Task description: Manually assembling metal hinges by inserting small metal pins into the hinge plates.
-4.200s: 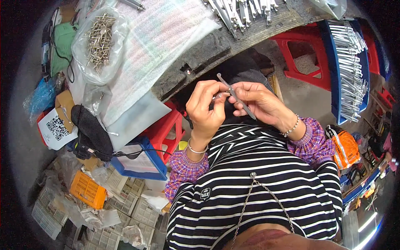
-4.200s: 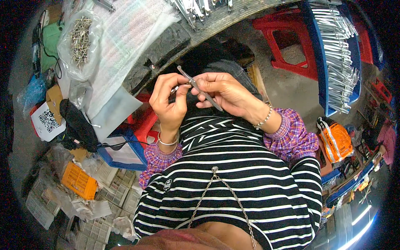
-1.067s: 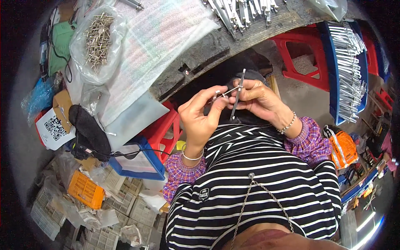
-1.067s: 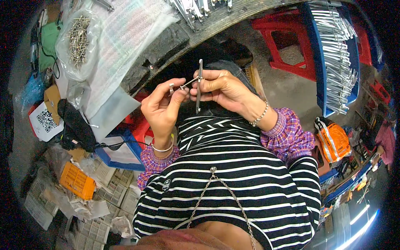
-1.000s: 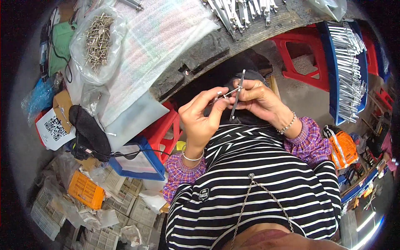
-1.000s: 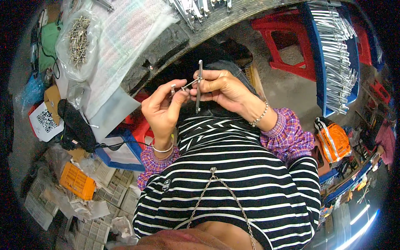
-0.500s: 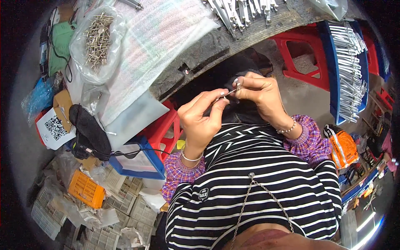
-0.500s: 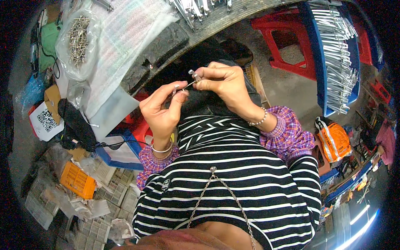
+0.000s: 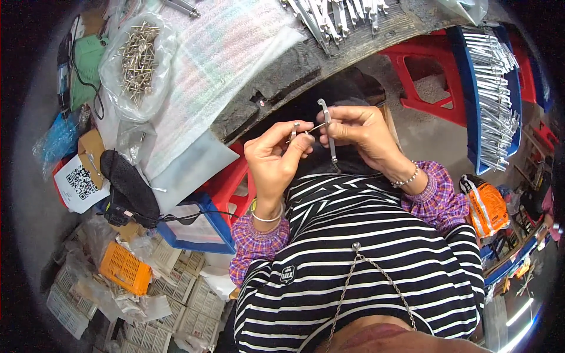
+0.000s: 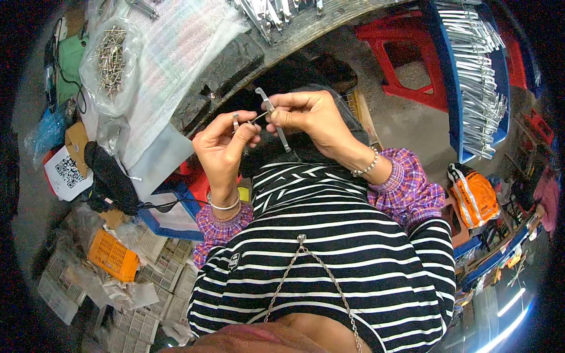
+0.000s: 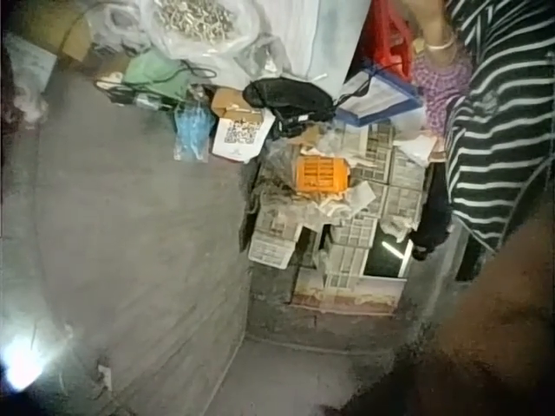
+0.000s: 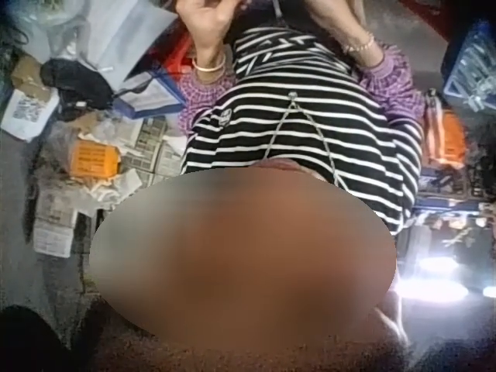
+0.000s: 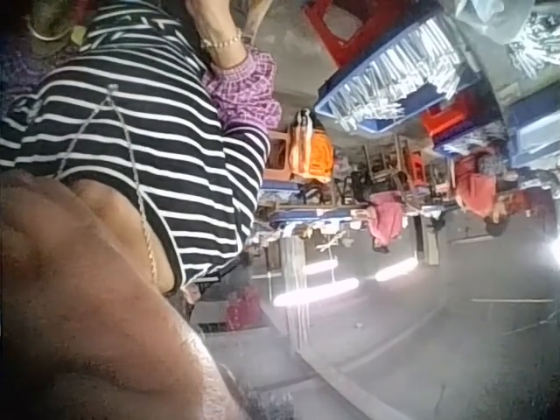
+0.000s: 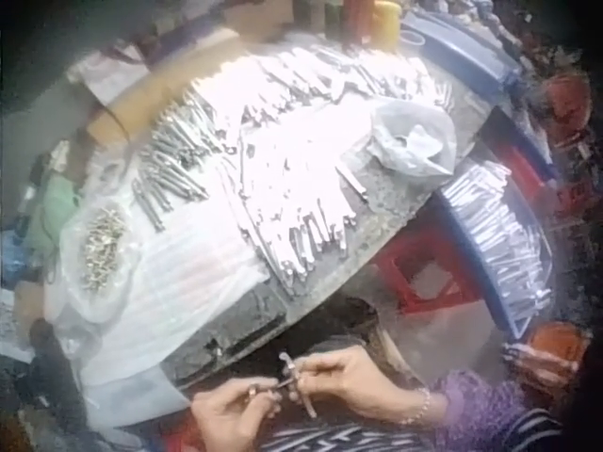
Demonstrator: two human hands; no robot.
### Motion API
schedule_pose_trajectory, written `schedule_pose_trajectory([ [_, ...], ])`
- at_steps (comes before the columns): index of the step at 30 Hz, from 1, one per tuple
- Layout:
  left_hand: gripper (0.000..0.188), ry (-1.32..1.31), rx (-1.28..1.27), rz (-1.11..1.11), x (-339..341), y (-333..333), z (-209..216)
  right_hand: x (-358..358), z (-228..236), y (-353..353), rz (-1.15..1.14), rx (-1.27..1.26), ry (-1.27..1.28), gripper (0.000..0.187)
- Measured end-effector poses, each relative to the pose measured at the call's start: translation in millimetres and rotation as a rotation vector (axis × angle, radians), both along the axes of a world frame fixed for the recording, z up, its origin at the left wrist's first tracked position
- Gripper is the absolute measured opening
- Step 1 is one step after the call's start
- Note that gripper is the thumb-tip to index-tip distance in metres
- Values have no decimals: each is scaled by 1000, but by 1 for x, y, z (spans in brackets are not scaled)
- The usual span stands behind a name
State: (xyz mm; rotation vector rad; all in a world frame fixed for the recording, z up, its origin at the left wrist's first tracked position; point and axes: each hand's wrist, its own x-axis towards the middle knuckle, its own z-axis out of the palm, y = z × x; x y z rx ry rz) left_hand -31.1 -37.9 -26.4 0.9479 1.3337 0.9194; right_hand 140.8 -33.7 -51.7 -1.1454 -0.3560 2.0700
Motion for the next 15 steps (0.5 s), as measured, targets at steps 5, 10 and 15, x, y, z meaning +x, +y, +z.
schedule_pose_trajectory([
  [5, 13, 9, 73, -98, -2, 0, 1, 4, 2, 2, 128, 590, -473, 14],
  [10, 12, -65, 23, -47, 6, -3, -3, -4, 0, -5, 44, 446, -365, 14],
  [15, 21, -213, -14, 49, 13, -1, -4, -6, -6, -5, -64, 321, -241, 14],
])
